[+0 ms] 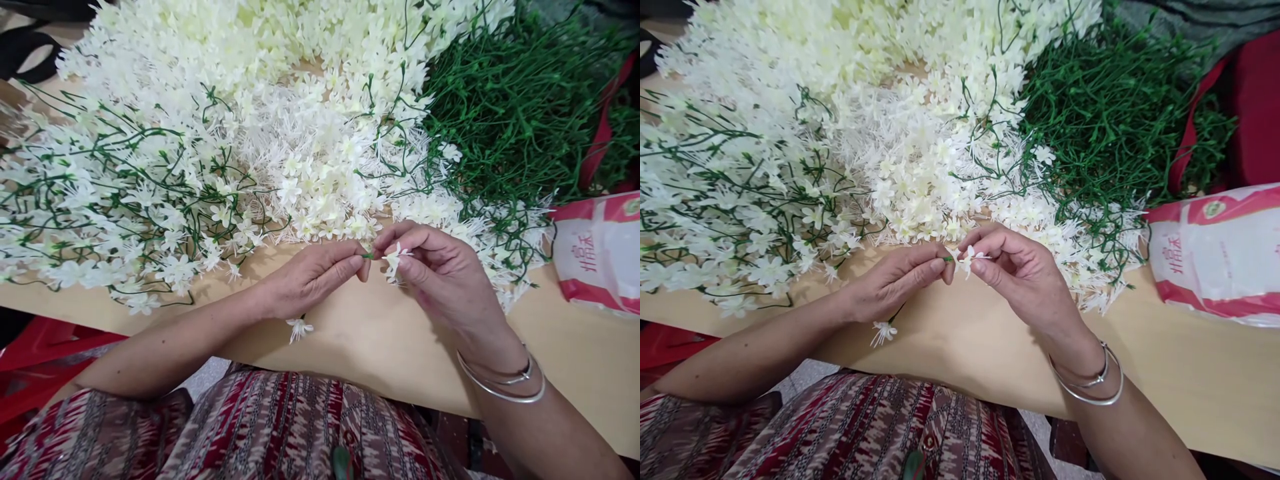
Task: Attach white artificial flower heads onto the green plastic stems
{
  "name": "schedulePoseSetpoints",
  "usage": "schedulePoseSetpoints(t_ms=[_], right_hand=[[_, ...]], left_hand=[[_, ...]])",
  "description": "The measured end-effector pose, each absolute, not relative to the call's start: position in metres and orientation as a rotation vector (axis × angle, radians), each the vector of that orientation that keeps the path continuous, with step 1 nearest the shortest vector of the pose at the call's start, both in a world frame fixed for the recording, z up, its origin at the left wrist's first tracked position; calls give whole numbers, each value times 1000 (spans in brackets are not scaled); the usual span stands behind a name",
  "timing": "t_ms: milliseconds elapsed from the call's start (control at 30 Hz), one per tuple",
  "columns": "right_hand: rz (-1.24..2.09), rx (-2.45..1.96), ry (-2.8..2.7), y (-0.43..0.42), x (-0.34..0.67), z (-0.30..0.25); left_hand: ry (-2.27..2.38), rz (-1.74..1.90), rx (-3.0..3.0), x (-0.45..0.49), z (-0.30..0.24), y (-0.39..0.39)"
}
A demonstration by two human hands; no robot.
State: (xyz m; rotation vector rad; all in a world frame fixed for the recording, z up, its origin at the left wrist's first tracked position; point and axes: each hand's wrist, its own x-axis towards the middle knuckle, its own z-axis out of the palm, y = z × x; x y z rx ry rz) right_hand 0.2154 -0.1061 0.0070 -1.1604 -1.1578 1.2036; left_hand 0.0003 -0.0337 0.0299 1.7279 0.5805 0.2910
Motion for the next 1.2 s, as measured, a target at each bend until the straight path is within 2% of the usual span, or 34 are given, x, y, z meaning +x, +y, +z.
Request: schedulePoseSetpoints(t_ms=[267, 667, 1200], right_hand=[[1301, -1174, -1136, -106, 213, 6], [1214, -1195, -1194, -109, 211, 3], [1135, -1192, -1300, -107, 208, 1]], left_hand=[[534, 295, 1821, 2, 25, -34], [448, 428, 1992, 2, 11, -35], [478, 417, 2012, 2, 6, -39]])
